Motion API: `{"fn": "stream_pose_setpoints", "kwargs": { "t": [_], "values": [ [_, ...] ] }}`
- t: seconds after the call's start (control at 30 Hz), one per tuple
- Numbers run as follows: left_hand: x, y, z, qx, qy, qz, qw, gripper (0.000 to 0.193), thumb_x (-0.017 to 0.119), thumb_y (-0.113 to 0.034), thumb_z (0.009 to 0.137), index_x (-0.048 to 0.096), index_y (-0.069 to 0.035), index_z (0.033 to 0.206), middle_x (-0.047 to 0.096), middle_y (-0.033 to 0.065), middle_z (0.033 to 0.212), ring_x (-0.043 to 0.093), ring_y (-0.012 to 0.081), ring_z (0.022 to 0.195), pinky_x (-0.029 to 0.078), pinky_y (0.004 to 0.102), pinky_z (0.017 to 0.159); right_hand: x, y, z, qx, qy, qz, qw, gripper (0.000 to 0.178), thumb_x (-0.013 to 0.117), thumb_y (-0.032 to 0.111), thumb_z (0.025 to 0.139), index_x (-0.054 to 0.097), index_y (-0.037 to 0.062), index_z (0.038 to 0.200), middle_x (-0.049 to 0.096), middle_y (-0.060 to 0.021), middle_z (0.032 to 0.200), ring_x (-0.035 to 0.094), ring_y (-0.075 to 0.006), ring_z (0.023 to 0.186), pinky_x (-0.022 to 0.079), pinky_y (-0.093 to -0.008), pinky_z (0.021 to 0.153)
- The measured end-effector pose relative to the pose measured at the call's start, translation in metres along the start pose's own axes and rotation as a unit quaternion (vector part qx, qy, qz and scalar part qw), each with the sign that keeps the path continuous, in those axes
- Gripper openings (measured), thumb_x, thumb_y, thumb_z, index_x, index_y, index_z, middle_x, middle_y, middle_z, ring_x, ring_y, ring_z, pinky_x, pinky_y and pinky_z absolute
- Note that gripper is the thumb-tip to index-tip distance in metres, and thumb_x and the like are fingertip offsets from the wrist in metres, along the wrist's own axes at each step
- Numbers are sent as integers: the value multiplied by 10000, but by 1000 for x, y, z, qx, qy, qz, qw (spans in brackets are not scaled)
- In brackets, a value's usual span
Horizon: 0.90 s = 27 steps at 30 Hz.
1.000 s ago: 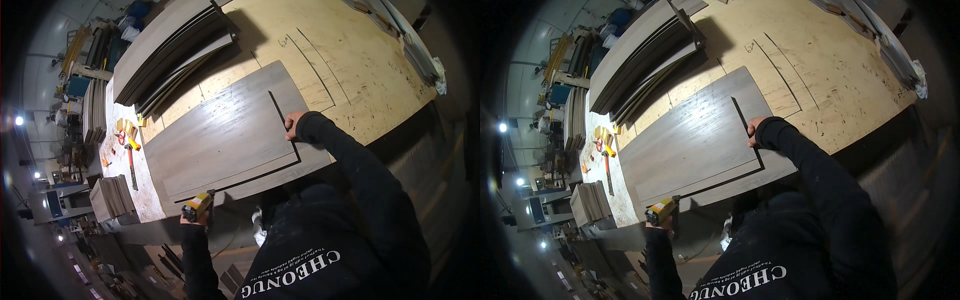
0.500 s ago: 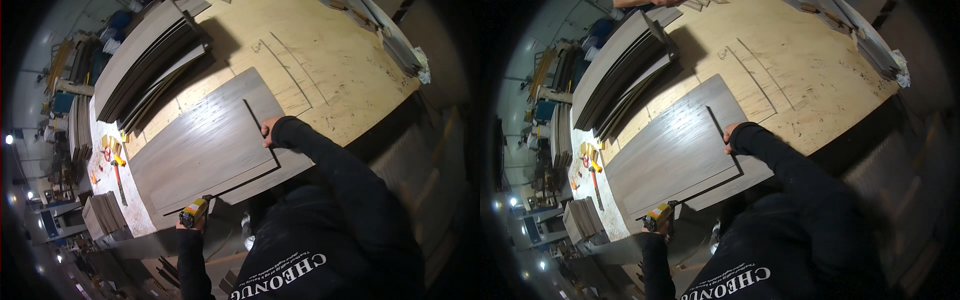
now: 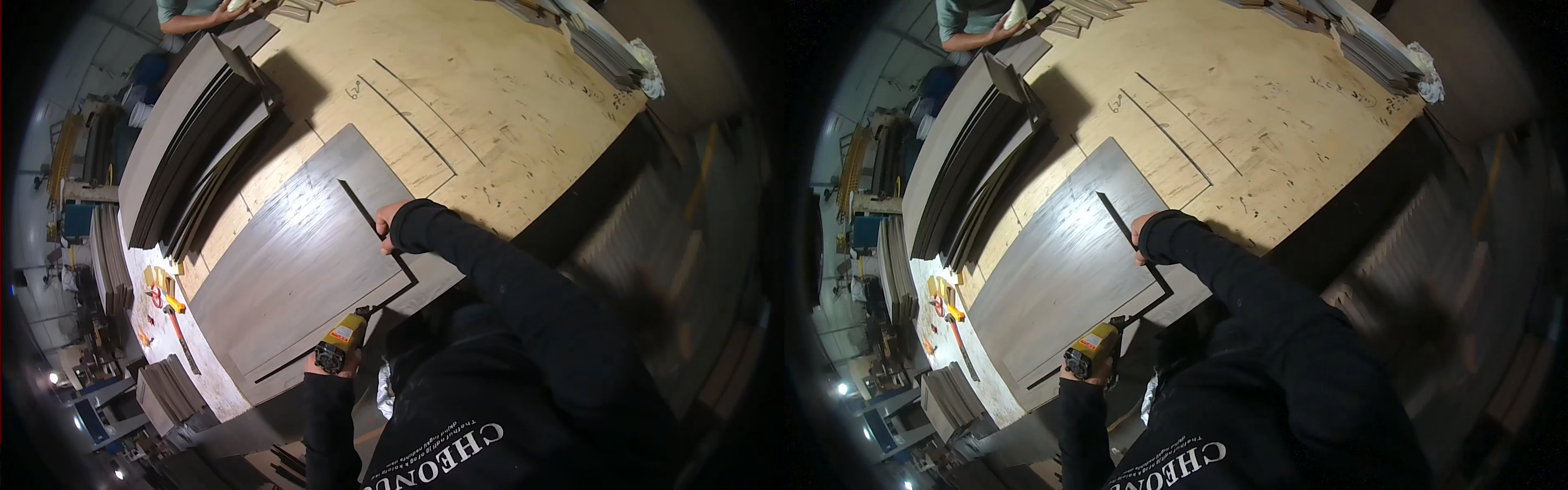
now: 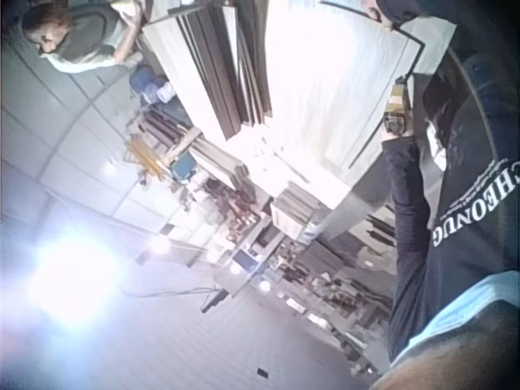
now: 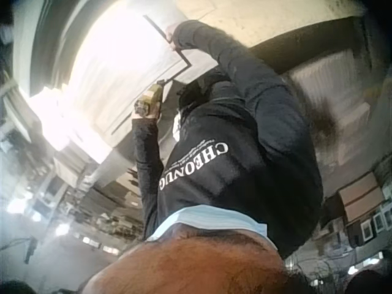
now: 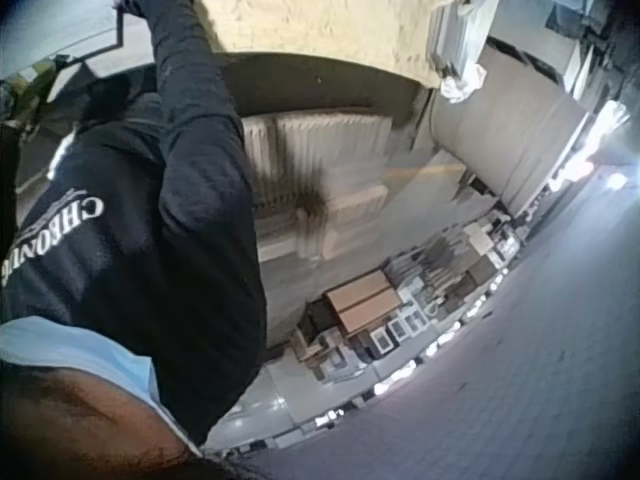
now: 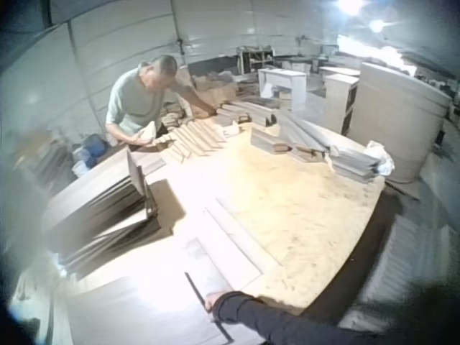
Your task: The person assembles wooden panels by aligning thin trim pieces along the edges of larger boards and securing them with a pneumatic nail gun. They repeatedly pick up trim, position it, and fasten it, then stack the finished panels on the workbench.
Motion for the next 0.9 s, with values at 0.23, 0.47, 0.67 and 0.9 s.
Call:
{"fn": "stream_pose_setpoints", "kwargs": {
  "t": [0.23, 0.47, 0.67, 0.9],
  "values": [
    [6, -8, 8, 7, 3, 21, 1000, 366, 710, -228, 674, 618, -12, 954, 653, 116, 835, 637, 206, 796, 485, 302, 728, -2, 3, 1, 1, 20, -26, 999, 433, 784, 271, 600, 597, 63, 930, 634, -97, 927, 597, -248, 879, 469, -307, 768],
    [22, -26, 16, 38, 7, 43, 998, 358, 711, -265, 664, 623, -32, 921, 647, 148, 843, 628, 296, 784, 492, 340, 721, -7, 5, 0, 4, 35, -31, 999, 437, 790, 274, 591, 598, 54, 916, 636, -101, 907, 601, -242, 864, 474, -309, 756],
    [26, -37, 19, 30, 15, 18, 999, 357, 700, -296, 660, 629, -39, 898, 647, 151, 792, 628, 318, 747, 497, 358, 691, -6, 4, 3, 9, 37, -32, 999, 433, 798, 261, 581, 596, 51, 901, 636, -104, 894, 605, -237, 849, 478, -306, 744],
    [23, -47, 20, 55, 11, 68, 996, 359, 701, -295, 654, 632, -35, 890, 645, 152, 759, 633, 308, 721, 499, 355, 674, -1, 0, 14, 30, 59, -31, 997, 431, 800, 264, 568, 588, 54, 879, 632, -99, 860, 605, -234, 828, 478, -308, 732]
  ]
}}
Point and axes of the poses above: each hand's wrist, its own z-axis towards the middle knuckle, its own x-axis out of the palm, y = z × x, the point moved 2 cm from there along z, towards the middle knuckle
